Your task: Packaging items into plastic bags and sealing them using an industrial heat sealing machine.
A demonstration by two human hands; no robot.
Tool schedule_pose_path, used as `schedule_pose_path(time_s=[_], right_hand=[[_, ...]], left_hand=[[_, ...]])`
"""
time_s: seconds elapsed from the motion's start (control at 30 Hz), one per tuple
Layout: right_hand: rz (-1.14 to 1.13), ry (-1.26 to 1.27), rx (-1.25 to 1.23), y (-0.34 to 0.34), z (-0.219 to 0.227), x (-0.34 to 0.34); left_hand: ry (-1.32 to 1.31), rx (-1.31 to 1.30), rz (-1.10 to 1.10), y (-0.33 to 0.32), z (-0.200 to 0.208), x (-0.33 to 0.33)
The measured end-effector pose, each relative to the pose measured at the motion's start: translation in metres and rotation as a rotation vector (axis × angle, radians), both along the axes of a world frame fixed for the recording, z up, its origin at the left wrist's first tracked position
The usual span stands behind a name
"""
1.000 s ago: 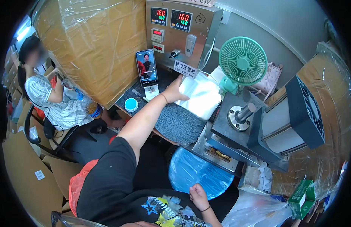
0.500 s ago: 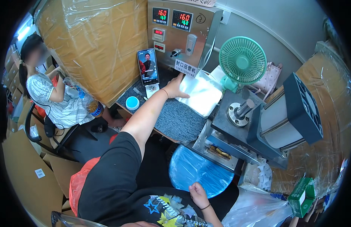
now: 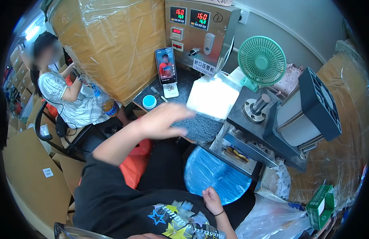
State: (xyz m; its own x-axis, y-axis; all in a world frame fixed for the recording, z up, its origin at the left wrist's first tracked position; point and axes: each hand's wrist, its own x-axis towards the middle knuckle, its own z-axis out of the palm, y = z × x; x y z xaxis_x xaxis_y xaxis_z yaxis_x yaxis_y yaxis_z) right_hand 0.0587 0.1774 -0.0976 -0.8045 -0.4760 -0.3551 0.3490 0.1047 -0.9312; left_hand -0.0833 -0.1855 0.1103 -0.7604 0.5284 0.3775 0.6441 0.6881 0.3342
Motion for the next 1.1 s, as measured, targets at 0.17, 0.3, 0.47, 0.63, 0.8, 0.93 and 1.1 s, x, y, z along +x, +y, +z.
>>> schedule_pose_path(time_s=[0.17, 0.3, 0.47, 0.63, 0.8, 0.93, 1.1], right_hand=[[-0.07, -0.126, -0.062, 0.01, -0.006, -0.001], [-0.015, -0.178, -0.076, -0.002, -0.017, -0.008], [0.105, 0.003, 0.037, -0.02, -0.021, -0.013], [0.309, 0.339, 0.222, -0.032, -0.006, -0.007], [0.175, 0.283, 0.194, -0.018, -0.02, -0.005], [0.137, 0.16, 0.182, -0.017, -0.027, -0.004], [0.208, 0.237, 0.206, -0.018, -0.024, -0.001]], left_hand=[[-0.778, -0.174, 0.107, -0.086, -0.013, 0.166], [-1.888, -0.193, 0.68, -0.155, -0.134, 0.333], [-1.454, -0.272, 1.188, -0.19, -0.276, 0.422], [-0.892, 0.023, 1.558, -0.21, -0.352, 0.471], [-0.84, 0.074, 1.537, -0.185, -0.318, 0.427], [-0.88, -0.026, 1.55, -0.164, -0.293, 0.417], [-0.652, -0.223, 1.656, -0.093, -0.25, 0.415]])
